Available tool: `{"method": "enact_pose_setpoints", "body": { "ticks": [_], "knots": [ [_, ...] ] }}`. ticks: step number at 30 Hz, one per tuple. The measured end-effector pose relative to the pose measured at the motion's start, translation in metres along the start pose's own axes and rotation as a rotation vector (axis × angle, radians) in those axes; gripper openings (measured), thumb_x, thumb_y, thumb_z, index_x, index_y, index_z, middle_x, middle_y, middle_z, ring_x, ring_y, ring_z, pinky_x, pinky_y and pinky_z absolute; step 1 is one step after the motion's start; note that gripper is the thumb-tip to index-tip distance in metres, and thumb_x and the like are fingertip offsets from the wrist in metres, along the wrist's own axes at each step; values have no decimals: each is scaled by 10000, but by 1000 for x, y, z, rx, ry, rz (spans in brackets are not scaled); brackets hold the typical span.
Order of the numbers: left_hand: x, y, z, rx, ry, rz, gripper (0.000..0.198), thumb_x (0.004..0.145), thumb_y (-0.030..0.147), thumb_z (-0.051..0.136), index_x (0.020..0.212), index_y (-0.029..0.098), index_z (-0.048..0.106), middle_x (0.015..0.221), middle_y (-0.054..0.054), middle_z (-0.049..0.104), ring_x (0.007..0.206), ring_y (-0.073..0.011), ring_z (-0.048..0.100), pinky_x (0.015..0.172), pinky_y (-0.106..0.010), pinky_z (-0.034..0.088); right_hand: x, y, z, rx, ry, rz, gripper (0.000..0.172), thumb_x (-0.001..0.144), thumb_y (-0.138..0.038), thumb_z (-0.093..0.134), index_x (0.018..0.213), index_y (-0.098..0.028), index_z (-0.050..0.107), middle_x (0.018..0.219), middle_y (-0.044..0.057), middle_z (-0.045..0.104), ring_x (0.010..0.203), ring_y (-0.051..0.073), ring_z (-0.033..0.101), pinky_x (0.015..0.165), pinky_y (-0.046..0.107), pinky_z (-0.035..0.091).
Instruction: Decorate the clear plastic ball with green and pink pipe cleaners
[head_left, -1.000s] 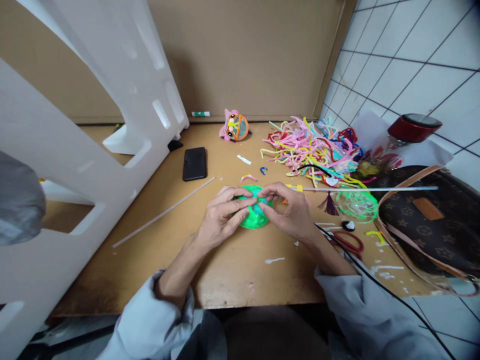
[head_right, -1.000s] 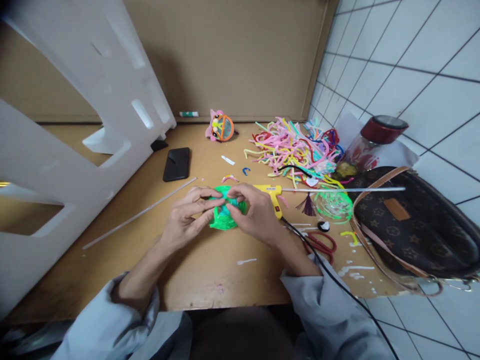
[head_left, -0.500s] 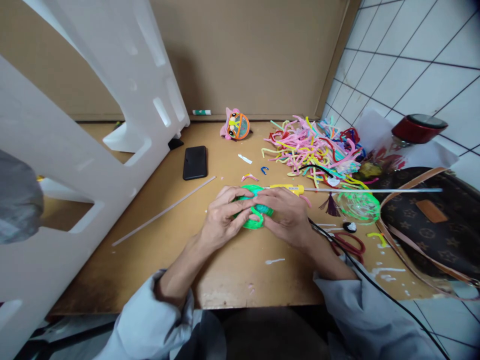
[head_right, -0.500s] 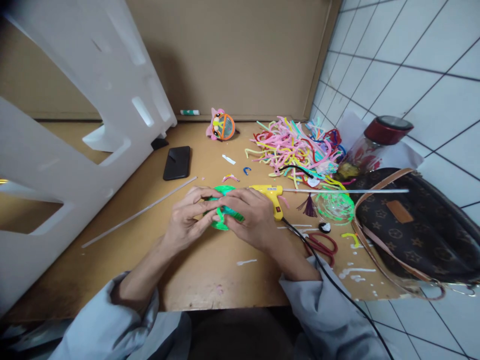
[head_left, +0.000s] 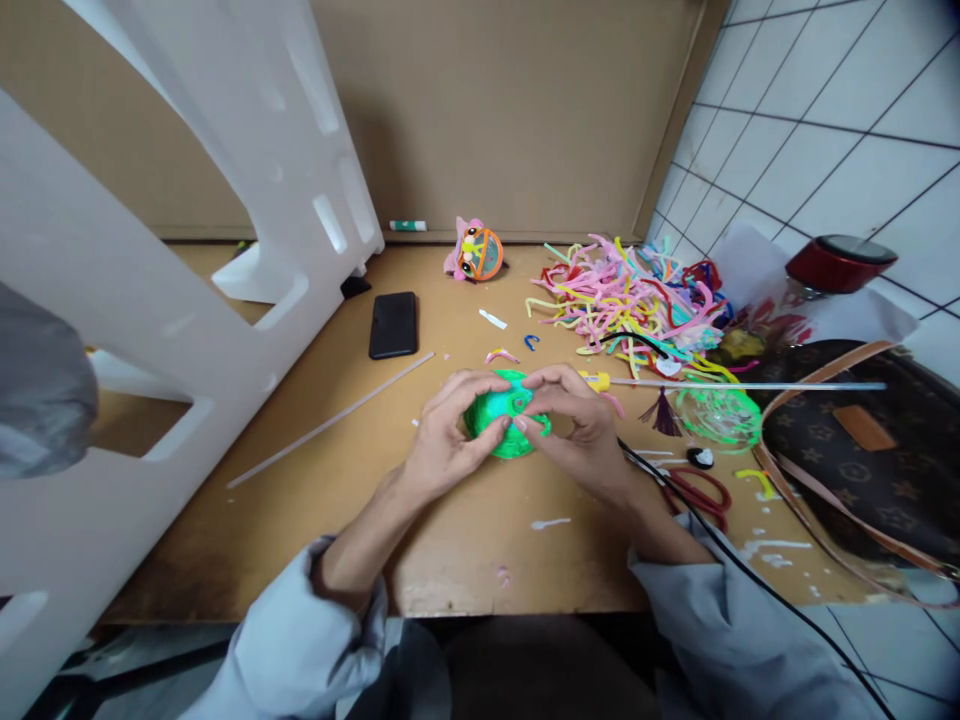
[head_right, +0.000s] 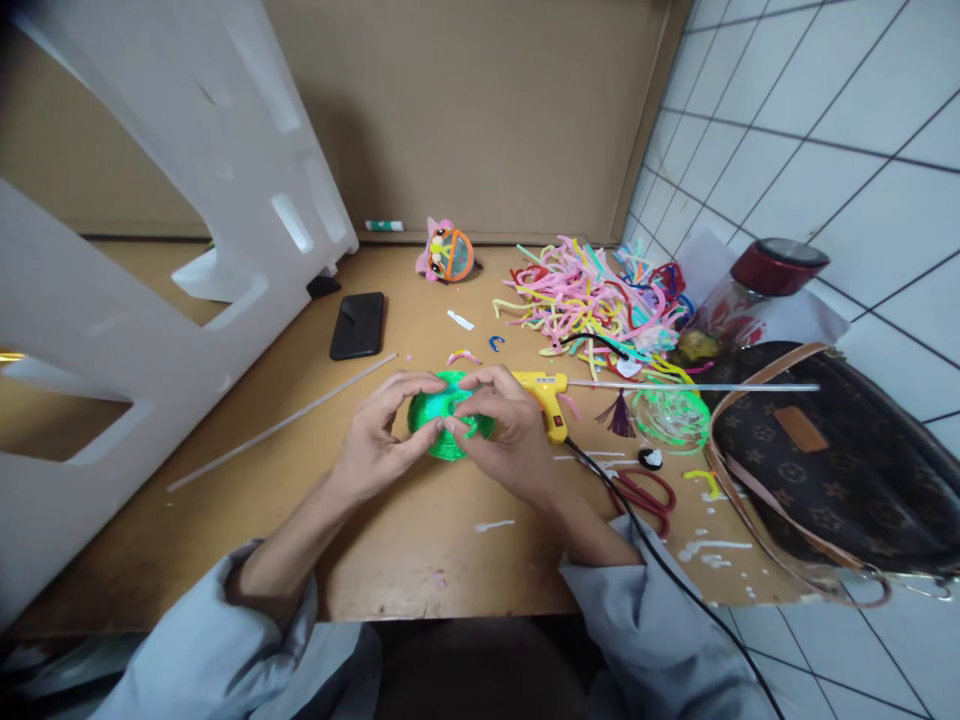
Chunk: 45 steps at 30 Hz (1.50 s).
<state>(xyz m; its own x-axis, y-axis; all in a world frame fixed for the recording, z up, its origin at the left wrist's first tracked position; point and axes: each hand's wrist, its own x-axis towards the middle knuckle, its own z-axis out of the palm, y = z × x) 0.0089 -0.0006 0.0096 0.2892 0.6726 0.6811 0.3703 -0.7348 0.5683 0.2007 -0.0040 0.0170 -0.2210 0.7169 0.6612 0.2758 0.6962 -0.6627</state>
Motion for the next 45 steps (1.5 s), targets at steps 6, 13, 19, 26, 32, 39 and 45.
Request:
{"method": "enact_pose_setpoints", "body": {
  "ticks": [6,13,19,26,32,39,45],
  "knots": [
    [-1,-3,0,-16,-37,-17,232,908,237,644,1136,203,667,1171,-110,698,1102,-229,661,967,-420,542,3,2,-6,109,-78,100,66,796,-190,717,753,-227,684,964,40,650,922,186,656,818,346,544],
    [-1,0,-2,1,-79,-24,250,923,236,619,1165,204,673,1200,-123,669,1108,-234,648,957,-438,542,5,4,-6,149,-90,182,120,757,-157,688,676,-216,620,929,48,690,901,187,680,809,340,546],
    [-1,1,-3,-5,-88,-63,232,916,248,622,1133,202,689,1179,-115,674,1092,-235,645,955,-435,537,7,3,-7,172,-87,222,131,725,-140,650,640,-220,590,869,38,711,879,181,693,804,331,554],
    [-1,0,-1,-17,-54,-49,169,926,251,627,1073,192,686,1129,-107,677,1052,-213,651,922,-401,546,8,2,-7,183,-70,219,139,692,-111,591,623,-221,541,830,25,717,843,176,710,784,332,561],
    [-2,0,1,-27,-26,-61,120,939,250,613,1013,195,691,1094,-98,685,1044,-208,654,928,-397,542,9,2,-6,137,-81,211,153,672,-107,586,604,-225,516,807,27,720,806,179,706,755,333,562],
    [0,1,3,-42,2,-119,108,929,280,623,945,197,689,1042,-88,694,1008,-208,656,913,-393,549,9,-1,-6,115,-83,247,144,665,-128,583,606,-233,506,816,26,739,800,190,711,731,336,562],
    [0,1,4,-62,5,-132,105,918,279,630,932,195,692,1051,-89,693,1014,-213,657,925,-401,546,10,-1,-5,107,-76,234,168,682,-137,580,589,-234,480,770,13,724,771,177,706,732,324,559]
  ]
}}
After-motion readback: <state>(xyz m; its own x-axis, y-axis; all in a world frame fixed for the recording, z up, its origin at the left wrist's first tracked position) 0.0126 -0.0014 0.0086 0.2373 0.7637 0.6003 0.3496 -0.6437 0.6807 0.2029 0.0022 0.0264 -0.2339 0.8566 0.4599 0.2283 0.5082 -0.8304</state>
